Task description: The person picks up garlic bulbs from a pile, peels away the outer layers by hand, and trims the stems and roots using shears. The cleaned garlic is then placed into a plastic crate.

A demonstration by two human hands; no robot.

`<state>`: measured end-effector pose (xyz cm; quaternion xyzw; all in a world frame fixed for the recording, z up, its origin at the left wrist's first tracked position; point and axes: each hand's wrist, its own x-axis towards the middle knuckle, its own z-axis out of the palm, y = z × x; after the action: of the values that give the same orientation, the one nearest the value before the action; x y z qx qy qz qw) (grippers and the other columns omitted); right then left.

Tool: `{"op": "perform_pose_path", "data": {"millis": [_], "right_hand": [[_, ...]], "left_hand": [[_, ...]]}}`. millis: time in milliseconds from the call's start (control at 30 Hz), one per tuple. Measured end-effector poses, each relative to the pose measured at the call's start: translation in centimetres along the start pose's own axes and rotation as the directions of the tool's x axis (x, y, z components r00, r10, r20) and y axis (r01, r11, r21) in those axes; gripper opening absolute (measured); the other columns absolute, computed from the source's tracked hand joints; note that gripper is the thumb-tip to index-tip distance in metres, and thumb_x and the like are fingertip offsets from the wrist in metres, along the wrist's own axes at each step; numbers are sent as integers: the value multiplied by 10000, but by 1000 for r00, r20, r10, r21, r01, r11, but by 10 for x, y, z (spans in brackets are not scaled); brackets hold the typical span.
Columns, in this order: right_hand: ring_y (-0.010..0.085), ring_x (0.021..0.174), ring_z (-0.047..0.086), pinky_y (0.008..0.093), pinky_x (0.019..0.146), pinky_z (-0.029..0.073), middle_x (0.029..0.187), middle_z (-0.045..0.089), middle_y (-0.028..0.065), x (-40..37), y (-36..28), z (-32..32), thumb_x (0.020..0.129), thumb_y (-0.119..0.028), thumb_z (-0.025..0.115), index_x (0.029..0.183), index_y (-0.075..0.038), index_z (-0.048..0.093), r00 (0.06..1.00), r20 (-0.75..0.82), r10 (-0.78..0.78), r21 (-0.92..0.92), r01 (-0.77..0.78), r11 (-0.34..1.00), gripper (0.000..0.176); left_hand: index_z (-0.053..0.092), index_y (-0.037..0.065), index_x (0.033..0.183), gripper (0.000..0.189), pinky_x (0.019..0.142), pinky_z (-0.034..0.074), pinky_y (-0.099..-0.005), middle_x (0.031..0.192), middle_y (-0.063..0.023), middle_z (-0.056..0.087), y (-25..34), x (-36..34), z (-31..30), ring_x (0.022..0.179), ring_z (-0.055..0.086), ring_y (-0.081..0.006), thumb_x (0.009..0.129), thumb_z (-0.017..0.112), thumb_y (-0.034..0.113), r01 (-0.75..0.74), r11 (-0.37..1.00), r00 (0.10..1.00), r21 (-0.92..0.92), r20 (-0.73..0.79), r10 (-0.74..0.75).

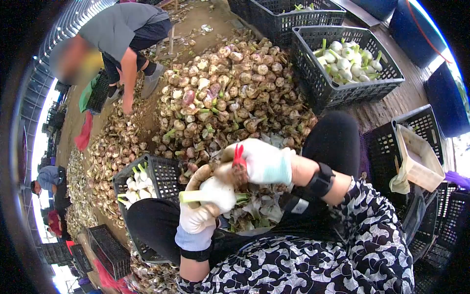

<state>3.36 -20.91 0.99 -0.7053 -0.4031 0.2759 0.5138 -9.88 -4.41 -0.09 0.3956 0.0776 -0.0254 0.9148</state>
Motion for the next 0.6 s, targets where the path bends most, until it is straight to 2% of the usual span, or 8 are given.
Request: {"op": "perform_pose_path", "data": {"millis": [133,200,233,333,367,467,533,600], "right_hand": [[178,656,548,287,595,438,770,607,158,-2,28,0,838,-285,569,885,14,559,979,-144,142,294,-95,951,303],[221,687,552,311,622,441,828,595,191,-4,5,9,837,-332,563,852,31,550,977,-187,-100,-128,77,989,363],[251,708,544,335,638,438,843,568,210,-5,1,15,831,-389,556,839,45,542,993,-115,-40,-226,13,974,435],[221,647,549,307,588,424,692,548,173,-3,-2,10,804,-306,624,770,41,518,969,-58,238,295,-211,932,364],[189,593,540,280,563,422,648,556,148,-1,7,7,796,-264,643,758,24,538,978,-206,12,-27,-18,999,308],[208,589,567,294,561,441,648,568,146,-10,7,8,793,-274,636,754,7,561,946,-209,247,28,-246,969,294],[342,673,595,379,595,467,684,585,172,-16,0,20,753,-271,640,764,1,570,953,-293,-78,-216,14,976,281],[355,683,584,388,612,469,704,585,172,-19,-8,30,737,-233,629,814,-17,583,948,-311,-65,-284,-28,958,234]], "left_hand": [[294,-57,1295,776,624,524,-257,1087,-183,530,0,0,-3,902,591,-258,588,608,-125,-64,992,990,112,-117,77],[278,-50,1303,795,633,527,-265,1090,-189,529,-3,0,-5,930,579,-261,591,625,-120,-55,995,993,80,-100,63],[277,-48,1303,793,644,530,-274,1090,-191,528,-2,1,1,927,580,-266,591,616,-131,-25,997,992,72,-123,34],[281,-42,1302,786,675,537,-301,1097,-192,520,1,0,0,925,580,-275,594,600,-165,18,999,990,-29,-140,-22],[284,-45,1297,782,694,537,-309,1102,-191,517,-4,1,-4,926,580,-275,596,608,-167,-12,1000,987,6,-163,13],[304,-52,1279,775,730,535,-327,1108,-177,512,-5,2,-4,924,579,-258,589,638,-170,-44,996,972,83,-225,62],[327,-53,1265,751,733,534,-325,1094,-161,519,-9,4,6,914,576,-240,587,621,-192,-117,919,930,376,-282,234],[345,-54,1256,737,708,536,-315,1086,-148,520,-12,6,7,902,572,-227,585,608,-210,-114,856,915,504,-281,288]]}}
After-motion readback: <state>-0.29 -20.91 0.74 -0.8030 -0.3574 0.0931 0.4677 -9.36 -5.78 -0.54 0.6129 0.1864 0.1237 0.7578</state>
